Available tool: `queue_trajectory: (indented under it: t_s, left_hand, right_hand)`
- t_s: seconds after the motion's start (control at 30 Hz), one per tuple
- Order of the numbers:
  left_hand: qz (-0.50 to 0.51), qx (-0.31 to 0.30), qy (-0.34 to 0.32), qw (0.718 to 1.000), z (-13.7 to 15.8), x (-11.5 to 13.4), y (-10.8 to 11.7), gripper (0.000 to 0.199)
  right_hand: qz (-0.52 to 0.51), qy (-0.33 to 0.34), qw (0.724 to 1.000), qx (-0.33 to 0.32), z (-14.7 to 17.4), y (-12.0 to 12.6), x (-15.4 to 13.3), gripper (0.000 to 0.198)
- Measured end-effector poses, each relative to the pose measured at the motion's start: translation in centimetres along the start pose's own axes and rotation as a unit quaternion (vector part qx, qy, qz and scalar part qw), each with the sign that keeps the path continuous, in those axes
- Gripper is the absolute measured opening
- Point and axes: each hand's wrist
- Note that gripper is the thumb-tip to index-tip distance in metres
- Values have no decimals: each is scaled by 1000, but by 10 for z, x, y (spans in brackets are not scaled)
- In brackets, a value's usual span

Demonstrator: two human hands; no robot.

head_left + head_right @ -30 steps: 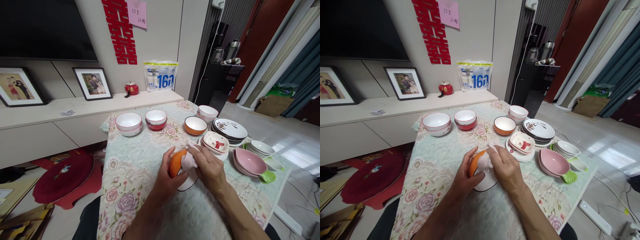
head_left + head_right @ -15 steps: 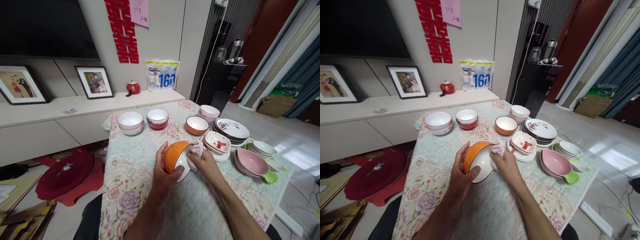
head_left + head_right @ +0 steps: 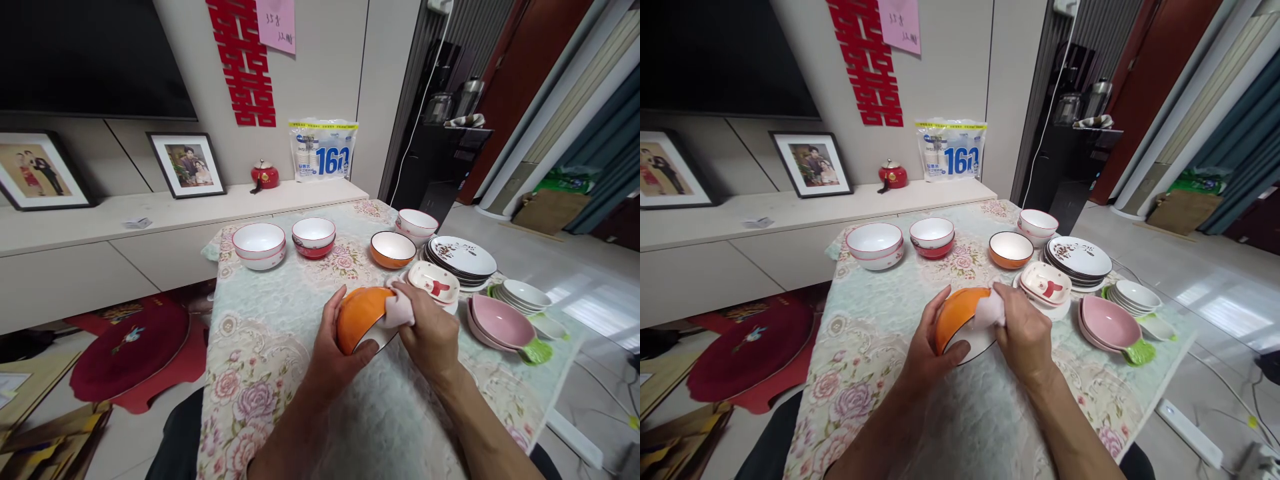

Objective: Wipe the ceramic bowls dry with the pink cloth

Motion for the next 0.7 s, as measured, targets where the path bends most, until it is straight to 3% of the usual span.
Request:
queue_trajectory:
  t_s: [0.1,0.17,0.33,0.47,0.6,0.7]
  left_hand:
    - [-20,-8,13,1000,0,-1,3,92]
    - [-24,5,18,1000,1,-2,3,86]
    - [74,87,36,993,0,3,-2,83]
    - [137,157,37,977,-5,7,-2,84]
    - [195,177,41,964,-12,3,5,69]
    - [228,183,57,955,-13,1,6,64]
  right_hand:
    - [28,76,997,11,0,4,-5,43]
    - [17,72,997,3,-1,3,-7,44]
    - [-66,-113,989,-62,-2,-9,-6,35]
    - [-137,-248,932,-226,-3,-16,-6,20]
    - [-125,-257,884,-371,-8,-10,-6,31]
    - [-95,-249,905,-332,-15,4,-8,35]
Point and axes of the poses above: each hand's wrist, its own z-axis away from the middle knuckle, its own y-axis out of the back of the hand, x = y × z, and after that the axes turned 10 degrees about -y, right-handed
